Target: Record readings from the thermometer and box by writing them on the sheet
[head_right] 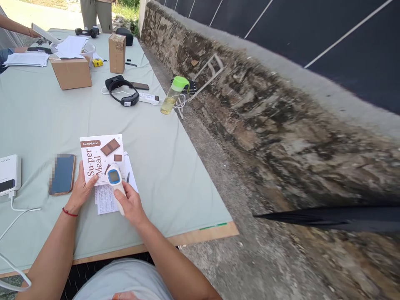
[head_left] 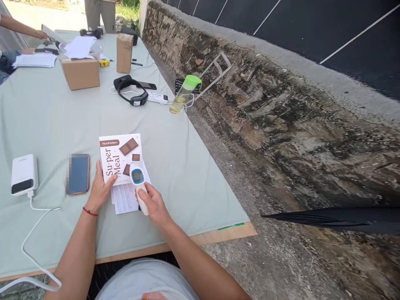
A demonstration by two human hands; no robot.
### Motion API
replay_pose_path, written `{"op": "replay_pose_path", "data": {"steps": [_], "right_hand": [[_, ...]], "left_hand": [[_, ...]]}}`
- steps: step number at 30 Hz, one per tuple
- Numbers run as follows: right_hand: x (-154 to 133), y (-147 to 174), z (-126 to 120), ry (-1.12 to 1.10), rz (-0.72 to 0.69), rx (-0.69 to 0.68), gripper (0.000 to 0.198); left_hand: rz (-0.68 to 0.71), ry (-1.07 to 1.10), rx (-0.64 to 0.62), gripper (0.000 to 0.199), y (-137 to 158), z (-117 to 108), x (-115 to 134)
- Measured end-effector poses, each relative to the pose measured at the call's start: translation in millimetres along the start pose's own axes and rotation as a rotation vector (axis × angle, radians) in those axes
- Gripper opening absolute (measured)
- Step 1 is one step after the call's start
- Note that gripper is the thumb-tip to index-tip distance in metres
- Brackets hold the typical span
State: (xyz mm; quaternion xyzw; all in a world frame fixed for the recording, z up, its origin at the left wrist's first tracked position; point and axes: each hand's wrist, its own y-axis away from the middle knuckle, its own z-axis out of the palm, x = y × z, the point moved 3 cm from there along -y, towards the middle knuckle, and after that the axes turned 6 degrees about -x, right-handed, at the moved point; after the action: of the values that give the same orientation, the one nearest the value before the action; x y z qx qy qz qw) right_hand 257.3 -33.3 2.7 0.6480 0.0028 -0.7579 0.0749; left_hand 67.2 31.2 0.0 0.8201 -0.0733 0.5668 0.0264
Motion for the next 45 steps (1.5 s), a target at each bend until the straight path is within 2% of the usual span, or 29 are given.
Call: {"op": "replay_pose_path", "data": {"steps": [10, 17, 21, 24, 28, 30, 33, 37, 39, 42, 45], "right_hand": [[-16.8, 15.3, -42.1, 0.044, -0.023, 0.135, 0.047], [-18.6, 15.6, -55.3, -0.041, -0.044, 0.191, 0.046], [-11.2, 9.6, -65.1, 0.026, -0.043, 0.212, 0.044], [2.1, -0.8, -81.6, 0.236, -0.016, 0.284, 0.045], [24.7, -14.9, -110.1, 0.736, 0.065, 0.406, 0.050], [34.6, -19.0, -121.6, 0.968, 0.098, 0.420, 0.049], [42.8, -19.4, -131.5, 1.186, 0.107, 0.422, 0.047], [35.1, -14.1, -120.4, 1.243, -0.105, 0.495, 0.047], [31.8, -14.6, -101.8, 1.150, -0.190, 0.411, 0.037], [36.7, -22.0, -67.4, 1.005, -0.113, 0.175, 0.032], [43.9, -30.7, -44.0, 1.022, -0.024, 0.092, 0.039]], "left_hand": [[-0.003, -0.025, 0.018, 0.067, -2.2, -3.5, 5.5], [0.036, -0.016, 0.035, 0.066, -3.6, -4.8, 3.6], [0.059, -0.028, 0.031, 0.066, -3.4, -4.5, 4.2], [0.058, -0.035, 0.036, 0.066, -3.0, -4.3, 4.6], [0.034, -0.018, 0.033, 0.067, -2.0, -2.2, 2.2], [0.045, -0.001, 0.041, 0.069, -1.7, -0.5, -0.6], [0.061, 0.034, 0.074, 0.073, -1.1, 2.6, -6.8], [0.048, 0.082, 0.117, 0.078, 0.9, 7.6, -13.8], [0.046, 0.093, 0.136, 0.083, 2.3, 9.9, -14.1], [0.084, 0.076, 0.184, 0.085, 3.9, 11.1, -10.3], [0.174, 0.041, 0.239, 0.082, 3.4, 9.4, -6.2]]}}
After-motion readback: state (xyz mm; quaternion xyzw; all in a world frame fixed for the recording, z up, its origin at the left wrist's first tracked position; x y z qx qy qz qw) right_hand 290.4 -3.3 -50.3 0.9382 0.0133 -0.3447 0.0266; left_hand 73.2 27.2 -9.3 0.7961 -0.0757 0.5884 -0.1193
